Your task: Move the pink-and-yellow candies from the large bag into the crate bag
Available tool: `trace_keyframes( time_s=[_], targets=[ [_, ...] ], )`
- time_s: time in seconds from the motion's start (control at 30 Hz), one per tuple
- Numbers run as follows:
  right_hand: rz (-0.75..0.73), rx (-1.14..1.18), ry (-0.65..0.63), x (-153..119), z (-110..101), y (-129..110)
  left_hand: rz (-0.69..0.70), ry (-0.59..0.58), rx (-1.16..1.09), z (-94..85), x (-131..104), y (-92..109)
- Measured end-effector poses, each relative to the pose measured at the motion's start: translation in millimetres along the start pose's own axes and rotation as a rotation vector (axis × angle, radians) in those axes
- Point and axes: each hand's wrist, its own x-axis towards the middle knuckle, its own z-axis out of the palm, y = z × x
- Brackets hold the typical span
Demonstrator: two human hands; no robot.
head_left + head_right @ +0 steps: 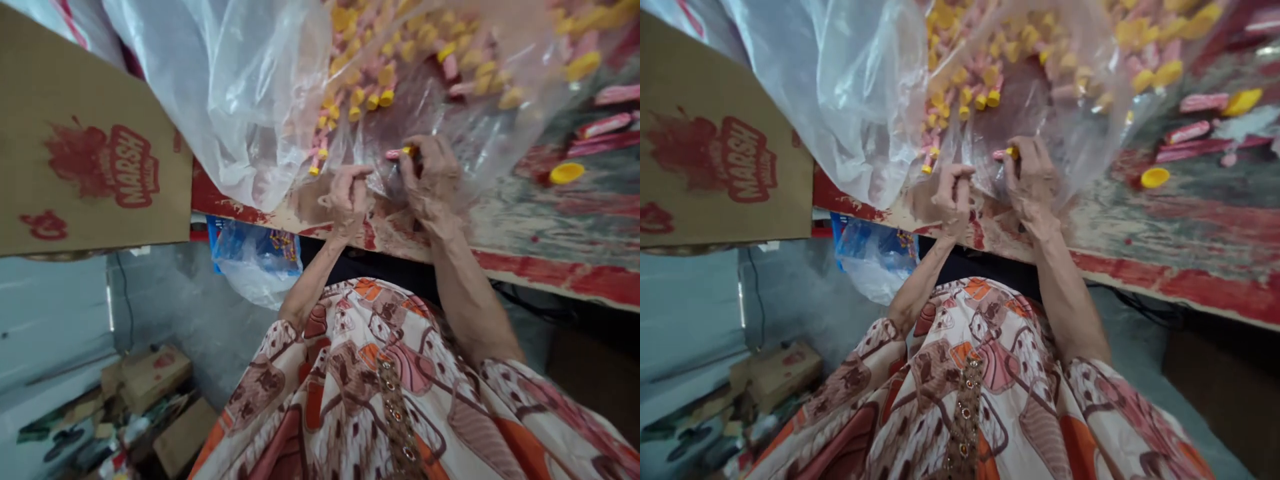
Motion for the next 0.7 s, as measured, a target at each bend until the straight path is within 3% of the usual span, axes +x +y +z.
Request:
trace_keyframes(
  time_s=[0.07,0.23,0.4,0.57,0.7],
  targets=[
    [-0.028,-0.016,0.023,0.0,1.8,6.1,0.106,0.01,-0.016,1.9,-1.1,0.7],
    [-0.071,-0.1,0.13,0.1,5.1,14.4,0.28,0.194,-0.08,-0.3,-8.5,-0.9],
    [-0.046,-0.178,0.13,1.2,3.9,14.0,0.193,0.074,0.002,-5.8,-14.7,6.1],
    [-0.039,-0.21,0.178,5.1,0.7,14.2,0.192,0.223,-0.068,-13.3,-13.4,17.1],
    [-0.02,-0.239,0.176,6.2,-2.3,15.1,0.079,0.127,0.039,-6.1,-8.9,5.4]
  ],
)
